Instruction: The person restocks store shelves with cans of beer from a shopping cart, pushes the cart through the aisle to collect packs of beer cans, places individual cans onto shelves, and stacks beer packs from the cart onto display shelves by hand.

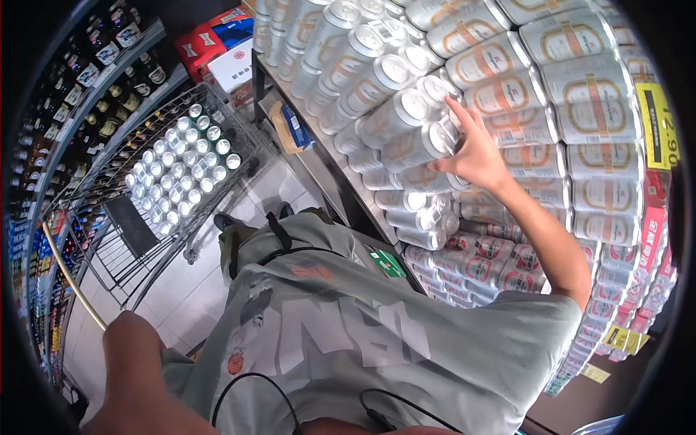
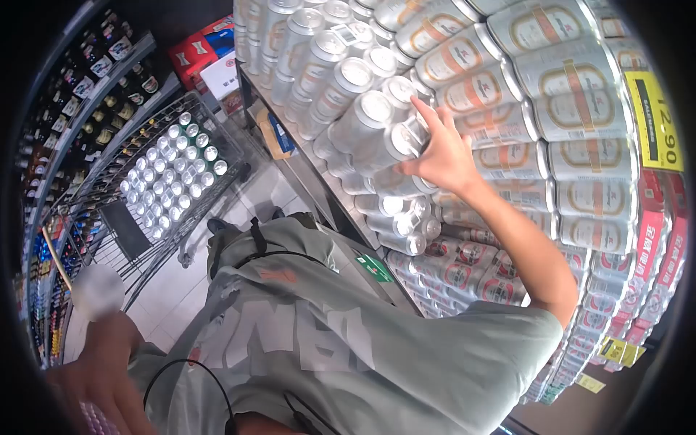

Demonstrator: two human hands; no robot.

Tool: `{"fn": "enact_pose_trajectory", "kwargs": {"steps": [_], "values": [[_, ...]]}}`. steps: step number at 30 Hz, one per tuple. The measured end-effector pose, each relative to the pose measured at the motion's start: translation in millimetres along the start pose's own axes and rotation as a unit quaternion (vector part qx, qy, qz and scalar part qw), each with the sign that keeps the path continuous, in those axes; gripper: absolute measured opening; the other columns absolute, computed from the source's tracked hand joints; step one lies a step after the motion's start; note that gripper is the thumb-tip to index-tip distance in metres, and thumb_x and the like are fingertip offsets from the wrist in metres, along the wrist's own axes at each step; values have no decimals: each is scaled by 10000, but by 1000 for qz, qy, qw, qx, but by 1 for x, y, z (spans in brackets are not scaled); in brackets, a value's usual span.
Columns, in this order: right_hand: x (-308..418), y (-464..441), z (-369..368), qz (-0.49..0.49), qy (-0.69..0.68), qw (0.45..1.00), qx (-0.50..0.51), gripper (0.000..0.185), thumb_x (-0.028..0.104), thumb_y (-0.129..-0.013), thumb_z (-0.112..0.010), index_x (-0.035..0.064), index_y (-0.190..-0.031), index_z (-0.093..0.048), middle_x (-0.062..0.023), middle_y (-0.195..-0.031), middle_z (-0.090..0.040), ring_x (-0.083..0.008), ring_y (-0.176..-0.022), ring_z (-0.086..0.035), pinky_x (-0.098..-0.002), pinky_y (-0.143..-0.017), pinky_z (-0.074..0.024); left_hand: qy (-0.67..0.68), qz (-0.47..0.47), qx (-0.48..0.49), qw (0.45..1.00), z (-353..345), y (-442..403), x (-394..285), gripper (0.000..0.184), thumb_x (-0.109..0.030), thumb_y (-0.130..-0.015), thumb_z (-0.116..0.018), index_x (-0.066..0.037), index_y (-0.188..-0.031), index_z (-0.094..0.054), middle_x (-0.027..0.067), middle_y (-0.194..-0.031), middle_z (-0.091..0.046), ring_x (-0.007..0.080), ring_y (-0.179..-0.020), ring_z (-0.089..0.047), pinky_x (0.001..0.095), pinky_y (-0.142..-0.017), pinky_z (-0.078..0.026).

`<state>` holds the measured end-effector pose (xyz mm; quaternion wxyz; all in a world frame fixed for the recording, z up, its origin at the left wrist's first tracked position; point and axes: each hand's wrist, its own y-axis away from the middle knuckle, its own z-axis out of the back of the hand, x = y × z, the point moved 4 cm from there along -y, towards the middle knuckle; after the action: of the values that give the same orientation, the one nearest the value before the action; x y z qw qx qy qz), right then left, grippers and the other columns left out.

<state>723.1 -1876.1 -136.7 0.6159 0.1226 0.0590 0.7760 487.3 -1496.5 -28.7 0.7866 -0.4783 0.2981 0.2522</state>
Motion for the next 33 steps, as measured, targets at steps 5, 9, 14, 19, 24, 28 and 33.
{"fn": "enact_pose_trajectory", "kwargs": {"steps": [5,9,14,19,24,28,33], "values": [[-10,7,-13,16,-7,999,-40,1104,293,-522,-881,246,-1477,-329,-247,-1451,-337,-380,-1331,-385,-538,-1061,-281,1,-2,-7,1000,5,0,-7,281,-313,-916,-557,-49,-1010,-568,73,-791,-625,110,-670,-589,285,-608,-543],[-12,8,-17,32,-5,999,-43,1097,308,-538,-883,242,-1480,-325,-279,-1459,-313,-417,-1342,-351,-513,-1068,-311,-4,-2,-10,1000,7,3,0,272,-311,-912,-559,-55,-1001,-575,73,-791,-624,112,-680,-590,284,-611,-541],[4,14,-11,55,96,993,-52,1039,297,-586,-867,203,-1476,-337,-248,-1485,-299,-429,-1354,-312,-506,-1085,-319,-3,-10,-20,1000,13,10,-2,260,-308,-906,-562,-62,-990,-584,73,-791,-623,114,-691,-591,284,-615,-538],[28,17,13,93,112,989,-27,878,265,-663,-825,168,-1434,-416,-218,-1492,-313,-409,-1359,-315,-483,-1096,-322,-6,-3,-29,1000,26,23,-10,249,-305,-901,-565,-69,-979,-592,74,-791,-623,116,-702,-592,283,-619,-535],[82,24,49,135,60,988,-51,715,237,-741,-763,154,-1393,-482,-210,-1484,-336,-392,-1361,-325,-459,-1098,-327,-6,-15,-52,999,41,37,-12,238,-302,-895,-567,-77,-967,-601,74,-791,-622,117,-714,-593,282,-623,-532],[134,21,44,192,5,981,9,684,215,-763,-741,150,-1393,-483,-204,-1499,-315,-403,-1371,-300,-455,-1106,-314,-10,-21,-73,997,62,53,-17,230,-299,-891,-570,-83,-958,-608,75,-791,-621,119,-723,-594,282,-627,-530],[209,15,46,314,-22,947,60,663,152,-753,-720,123,-1376,-498,-186,-1507,-309,-396,-1377,-285,-457,-1124,-277,-22,-14,-120,992,98,84,-22,219,-296,-885,-573,-90,-947,-617,75,-791,-620,121,-734,-596,281,-631,-527]]}}
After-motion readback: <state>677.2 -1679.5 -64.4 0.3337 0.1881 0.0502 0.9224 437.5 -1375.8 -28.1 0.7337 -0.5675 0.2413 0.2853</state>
